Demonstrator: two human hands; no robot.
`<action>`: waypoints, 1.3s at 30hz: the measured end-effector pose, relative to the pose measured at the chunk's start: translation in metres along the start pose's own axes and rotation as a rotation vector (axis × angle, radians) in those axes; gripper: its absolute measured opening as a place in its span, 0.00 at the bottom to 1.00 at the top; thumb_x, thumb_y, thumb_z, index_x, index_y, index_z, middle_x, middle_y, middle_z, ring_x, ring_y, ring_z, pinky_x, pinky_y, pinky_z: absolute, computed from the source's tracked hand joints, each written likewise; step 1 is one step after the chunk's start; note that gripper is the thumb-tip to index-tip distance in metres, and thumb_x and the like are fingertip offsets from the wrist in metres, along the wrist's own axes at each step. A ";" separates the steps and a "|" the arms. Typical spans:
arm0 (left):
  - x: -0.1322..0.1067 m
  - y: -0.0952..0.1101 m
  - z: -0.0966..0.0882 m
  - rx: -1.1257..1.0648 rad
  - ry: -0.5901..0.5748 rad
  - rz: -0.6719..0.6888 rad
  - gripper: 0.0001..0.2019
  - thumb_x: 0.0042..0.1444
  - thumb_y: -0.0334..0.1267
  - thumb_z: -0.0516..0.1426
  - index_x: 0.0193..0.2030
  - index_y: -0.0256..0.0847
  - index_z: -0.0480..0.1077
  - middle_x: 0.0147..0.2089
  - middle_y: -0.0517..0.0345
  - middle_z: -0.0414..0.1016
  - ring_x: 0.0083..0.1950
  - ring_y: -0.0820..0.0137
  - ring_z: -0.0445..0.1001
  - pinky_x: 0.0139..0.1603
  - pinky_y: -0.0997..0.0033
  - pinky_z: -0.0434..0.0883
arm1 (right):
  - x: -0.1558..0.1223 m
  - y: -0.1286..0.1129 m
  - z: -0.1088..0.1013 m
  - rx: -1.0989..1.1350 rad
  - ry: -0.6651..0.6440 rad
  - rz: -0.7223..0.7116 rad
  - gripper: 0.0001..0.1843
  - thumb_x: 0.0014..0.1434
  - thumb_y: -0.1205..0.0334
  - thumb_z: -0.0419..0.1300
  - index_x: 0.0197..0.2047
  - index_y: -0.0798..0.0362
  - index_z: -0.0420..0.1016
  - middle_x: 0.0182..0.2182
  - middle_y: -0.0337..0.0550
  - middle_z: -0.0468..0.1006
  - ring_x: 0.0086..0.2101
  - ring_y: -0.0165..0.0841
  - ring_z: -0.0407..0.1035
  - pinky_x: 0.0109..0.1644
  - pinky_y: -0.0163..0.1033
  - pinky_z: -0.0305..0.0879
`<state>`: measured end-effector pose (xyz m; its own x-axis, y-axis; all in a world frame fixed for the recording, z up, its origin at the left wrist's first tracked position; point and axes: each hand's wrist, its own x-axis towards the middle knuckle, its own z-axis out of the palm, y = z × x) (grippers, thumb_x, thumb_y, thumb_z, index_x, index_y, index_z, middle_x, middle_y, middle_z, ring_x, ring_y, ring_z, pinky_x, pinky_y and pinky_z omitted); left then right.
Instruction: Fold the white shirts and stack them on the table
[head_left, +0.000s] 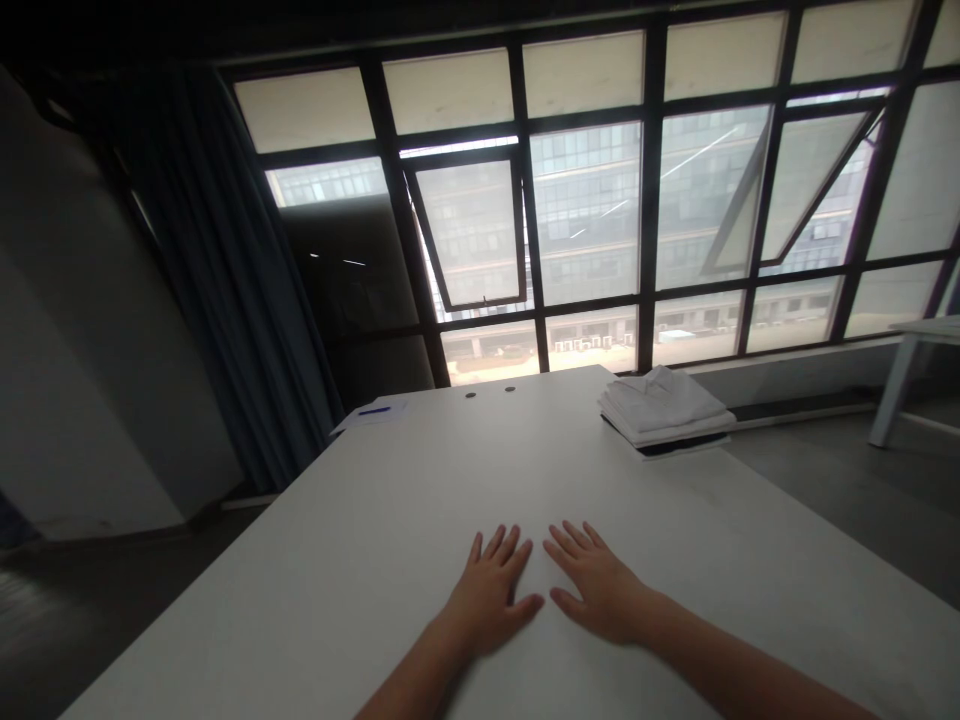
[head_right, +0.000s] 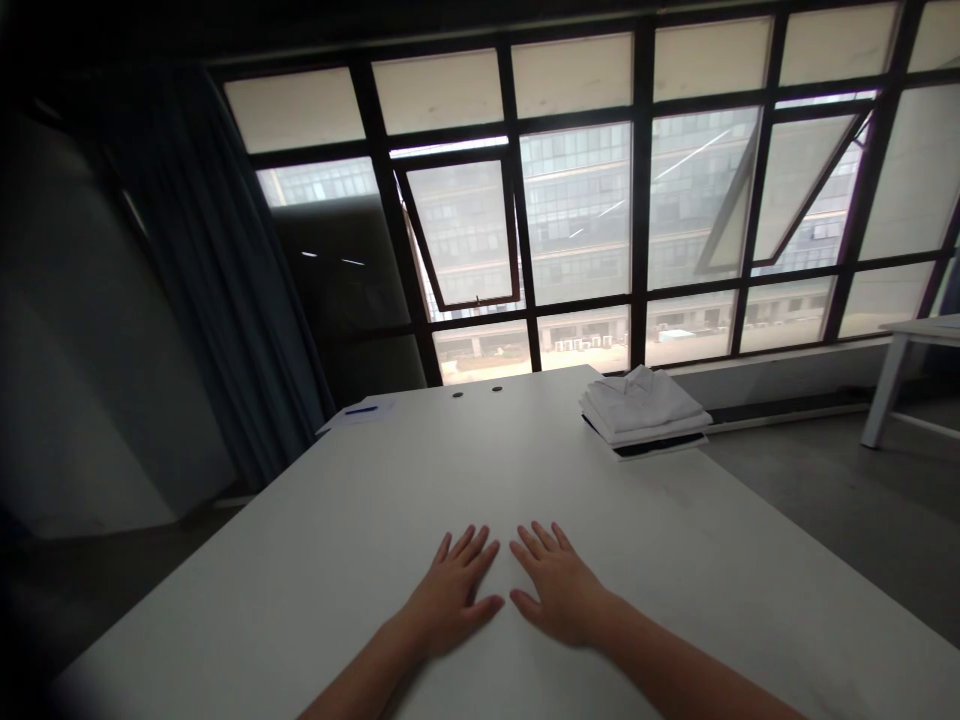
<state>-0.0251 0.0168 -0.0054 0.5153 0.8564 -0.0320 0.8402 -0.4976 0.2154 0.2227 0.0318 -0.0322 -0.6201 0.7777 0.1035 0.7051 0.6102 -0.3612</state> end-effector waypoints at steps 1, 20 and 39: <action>0.000 0.000 0.000 -0.002 -0.001 -0.001 0.39 0.62 0.66 0.47 0.75 0.54 0.43 0.77 0.56 0.37 0.77 0.53 0.35 0.73 0.41 0.35 | 0.000 0.000 0.000 0.000 0.000 0.001 0.39 0.66 0.38 0.47 0.73 0.46 0.50 0.73 0.48 0.47 0.70 0.48 0.37 0.72 0.59 0.29; 0.001 0.002 -0.001 0.007 -0.019 -0.011 0.39 0.62 0.65 0.48 0.75 0.54 0.44 0.77 0.56 0.36 0.77 0.54 0.35 0.73 0.42 0.34 | 0.001 0.001 0.000 0.000 0.000 -0.001 0.39 0.65 0.38 0.48 0.73 0.47 0.51 0.72 0.48 0.47 0.70 0.48 0.38 0.72 0.59 0.28; 0.002 0.003 -0.002 0.003 -0.023 -0.017 0.39 0.62 0.65 0.48 0.75 0.53 0.43 0.77 0.57 0.36 0.77 0.54 0.34 0.73 0.43 0.33 | 0.000 0.000 -0.003 0.007 -0.004 0.009 0.39 0.65 0.39 0.49 0.73 0.47 0.51 0.72 0.47 0.47 0.70 0.48 0.38 0.72 0.58 0.29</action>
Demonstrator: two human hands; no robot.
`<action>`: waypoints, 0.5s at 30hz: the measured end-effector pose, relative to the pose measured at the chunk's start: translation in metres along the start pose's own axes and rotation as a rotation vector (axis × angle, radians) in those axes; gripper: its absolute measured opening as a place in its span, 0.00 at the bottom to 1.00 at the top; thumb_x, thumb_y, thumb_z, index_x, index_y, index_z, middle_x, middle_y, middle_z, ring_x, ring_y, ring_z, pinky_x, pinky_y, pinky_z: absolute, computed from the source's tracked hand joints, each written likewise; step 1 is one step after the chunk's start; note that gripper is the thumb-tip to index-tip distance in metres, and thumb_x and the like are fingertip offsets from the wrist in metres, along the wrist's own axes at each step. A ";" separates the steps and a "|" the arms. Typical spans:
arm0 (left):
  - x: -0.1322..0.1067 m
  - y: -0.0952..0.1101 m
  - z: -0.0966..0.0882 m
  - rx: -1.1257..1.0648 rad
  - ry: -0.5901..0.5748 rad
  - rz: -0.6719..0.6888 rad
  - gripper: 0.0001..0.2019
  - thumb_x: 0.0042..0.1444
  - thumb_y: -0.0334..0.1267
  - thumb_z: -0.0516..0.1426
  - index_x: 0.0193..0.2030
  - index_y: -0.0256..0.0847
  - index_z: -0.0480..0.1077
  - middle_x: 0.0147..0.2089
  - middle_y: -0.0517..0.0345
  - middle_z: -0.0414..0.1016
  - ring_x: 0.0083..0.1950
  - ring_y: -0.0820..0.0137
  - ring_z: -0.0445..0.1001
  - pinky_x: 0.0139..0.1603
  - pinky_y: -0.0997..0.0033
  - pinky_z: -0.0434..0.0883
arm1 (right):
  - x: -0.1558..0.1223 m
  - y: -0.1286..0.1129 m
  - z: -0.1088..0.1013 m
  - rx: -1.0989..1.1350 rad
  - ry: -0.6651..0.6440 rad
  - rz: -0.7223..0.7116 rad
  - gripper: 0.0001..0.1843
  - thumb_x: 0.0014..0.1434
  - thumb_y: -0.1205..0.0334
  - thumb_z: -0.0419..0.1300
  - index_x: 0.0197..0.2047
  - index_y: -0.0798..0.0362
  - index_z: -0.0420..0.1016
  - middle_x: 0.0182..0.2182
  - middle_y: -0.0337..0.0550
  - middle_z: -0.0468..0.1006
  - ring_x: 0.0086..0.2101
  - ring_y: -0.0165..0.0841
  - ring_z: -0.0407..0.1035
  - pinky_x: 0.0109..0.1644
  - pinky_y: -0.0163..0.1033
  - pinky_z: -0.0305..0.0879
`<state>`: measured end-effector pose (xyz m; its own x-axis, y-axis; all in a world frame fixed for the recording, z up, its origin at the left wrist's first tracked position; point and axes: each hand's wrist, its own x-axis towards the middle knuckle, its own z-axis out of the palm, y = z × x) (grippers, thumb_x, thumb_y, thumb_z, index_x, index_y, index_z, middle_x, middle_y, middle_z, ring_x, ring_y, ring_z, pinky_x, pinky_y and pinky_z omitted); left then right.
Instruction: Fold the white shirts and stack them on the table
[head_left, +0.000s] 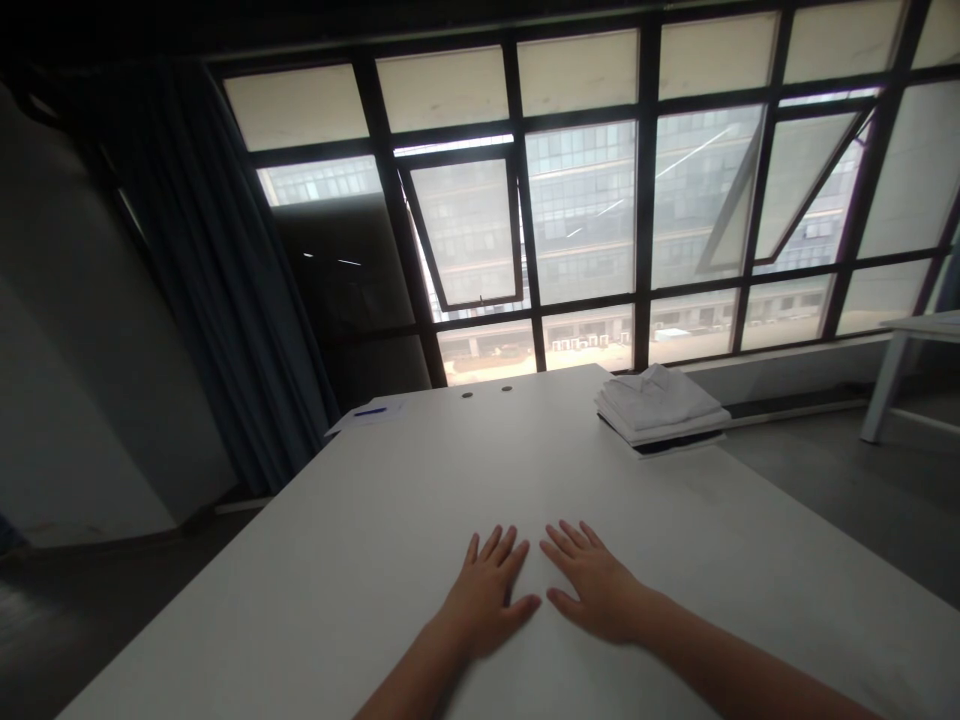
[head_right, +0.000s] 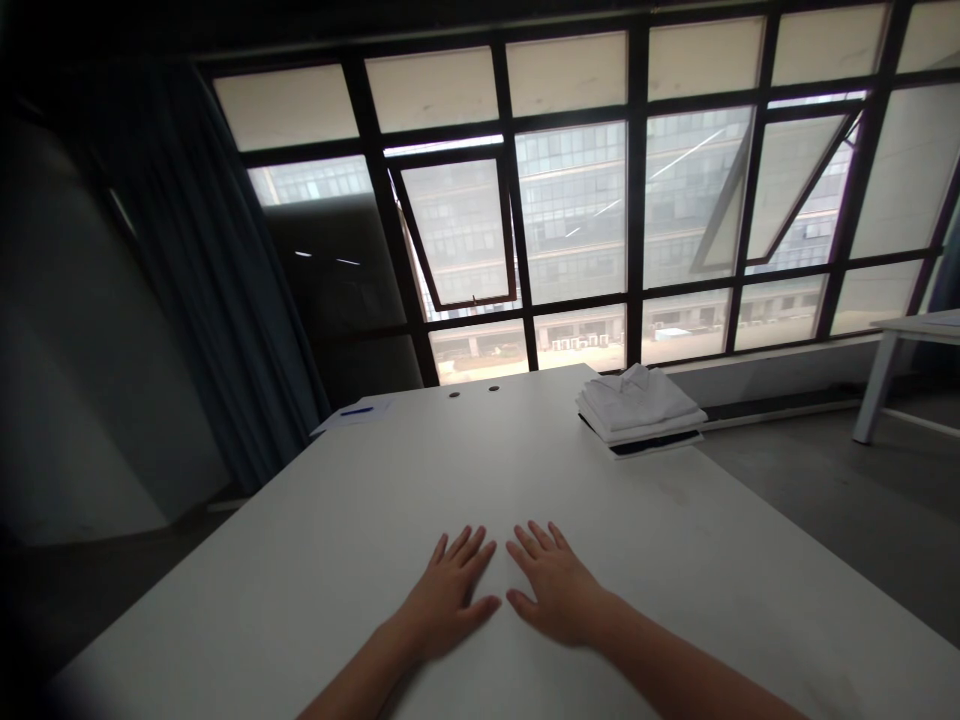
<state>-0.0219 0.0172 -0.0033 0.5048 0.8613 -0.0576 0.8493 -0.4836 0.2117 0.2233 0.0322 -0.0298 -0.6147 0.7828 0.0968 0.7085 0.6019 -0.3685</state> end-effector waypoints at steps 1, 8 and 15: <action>0.000 0.000 0.000 0.000 -0.001 -0.001 0.39 0.62 0.64 0.48 0.75 0.53 0.43 0.77 0.57 0.36 0.77 0.54 0.34 0.73 0.43 0.33 | 0.000 0.000 0.000 0.001 -0.001 0.000 0.39 0.65 0.39 0.49 0.73 0.47 0.51 0.72 0.48 0.47 0.70 0.48 0.38 0.72 0.58 0.28; 0.001 0.001 -0.002 -0.006 -0.006 -0.001 0.39 0.62 0.65 0.48 0.75 0.54 0.44 0.77 0.58 0.36 0.77 0.54 0.35 0.74 0.43 0.34 | -0.001 0.001 -0.011 0.034 -0.041 -0.009 0.39 0.64 0.39 0.51 0.72 0.48 0.53 0.72 0.50 0.49 0.70 0.49 0.39 0.72 0.59 0.32; 0.002 0.001 -0.002 0.000 -0.019 -0.016 0.39 0.61 0.65 0.48 0.75 0.53 0.45 0.77 0.58 0.36 0.77 0.53 0.34 0.73 0.42 0.32 | 0.026 0.044 -0.055 0.109 0.030 0.067 0.27 0.63 0.46 0.56 0.61 0.48 0.71 0.56 0.46 0.76 0.55 0.40 0.70 0.61 0.43 0.63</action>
<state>-0.0203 0.0189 -0.0016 0.4938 0.8659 -0.0799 0.8575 -0.4696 0.2104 0.2575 0.0874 0.0077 -0.5551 0.8263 0.0955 0.7051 0.5284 -0.4729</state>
